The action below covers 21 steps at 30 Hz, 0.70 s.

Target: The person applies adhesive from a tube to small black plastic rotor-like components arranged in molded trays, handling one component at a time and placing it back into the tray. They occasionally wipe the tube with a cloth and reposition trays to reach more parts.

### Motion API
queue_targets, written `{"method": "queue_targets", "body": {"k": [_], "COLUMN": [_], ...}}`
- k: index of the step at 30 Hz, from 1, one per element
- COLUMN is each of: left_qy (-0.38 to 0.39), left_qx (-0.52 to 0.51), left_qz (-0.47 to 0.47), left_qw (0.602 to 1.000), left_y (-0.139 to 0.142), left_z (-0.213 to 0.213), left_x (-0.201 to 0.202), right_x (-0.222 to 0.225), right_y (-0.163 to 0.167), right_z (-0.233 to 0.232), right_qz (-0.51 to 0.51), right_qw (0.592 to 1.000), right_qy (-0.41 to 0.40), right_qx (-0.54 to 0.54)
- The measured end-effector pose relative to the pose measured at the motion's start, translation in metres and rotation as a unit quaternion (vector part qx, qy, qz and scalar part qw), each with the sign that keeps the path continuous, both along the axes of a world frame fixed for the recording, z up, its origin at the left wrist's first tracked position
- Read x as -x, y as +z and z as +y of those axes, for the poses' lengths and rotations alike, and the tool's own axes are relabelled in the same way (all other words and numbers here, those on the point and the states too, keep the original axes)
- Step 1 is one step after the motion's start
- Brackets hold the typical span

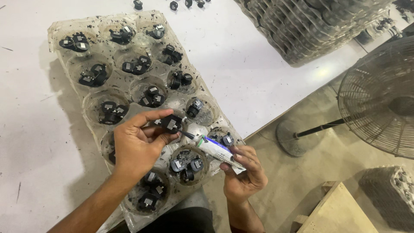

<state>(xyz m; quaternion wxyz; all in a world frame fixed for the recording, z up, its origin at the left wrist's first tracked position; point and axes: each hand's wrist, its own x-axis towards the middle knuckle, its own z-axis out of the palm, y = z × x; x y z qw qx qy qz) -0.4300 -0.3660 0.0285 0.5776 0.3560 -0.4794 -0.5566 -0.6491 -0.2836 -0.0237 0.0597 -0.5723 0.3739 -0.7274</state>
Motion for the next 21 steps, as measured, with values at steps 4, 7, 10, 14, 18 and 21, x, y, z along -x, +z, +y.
{"method": "queue_targets", "body": {"k": [4,7,10,14,18,21], "left_qy": [0.000,-0.001,-0.002,-0.001,-0.008,-0.019], "left_qx": [-0.012,-0.001,0.003,-0.001,0.002,-0.022], "left_qz": [0.018,0.011,0.006,0.008,-0.017,-0.010], "left_qw": [1.000,1.000,1.000,1.000,1.000,1.000], "left_y": [-0.006,-0.009,-0.009,-0.009,-0.008,-0.009], "left_z": [-0.005,-0.006,-0.006,-0.008,-0.010,-0.013], "left_x": [-0.002,-0.004,-0.004,-0.002,-0.003,-0.002], "right_x": [-0.003,-0.004,-0.006,-0.008,-0.005,-0.003], "right_y": [-0.002,-0.003,-0.004,-0.002,0.006,0.010], "right_z": [-0.006,-0.009,-0.012,-0.016,-0.019,-0.026], "right_qz": [0.008,0.010,0.013,0.075,0.160,0.176], "right_qw": [1.000,1.000,1.000,0.996,0.984,0.981], "right_qy": [-0.005,-0.007,-0.007,-0.043,-0.071,-0.073], "right_qx": [0.009,-0.003,-0.006,-0.006,0.024,0.045]}}
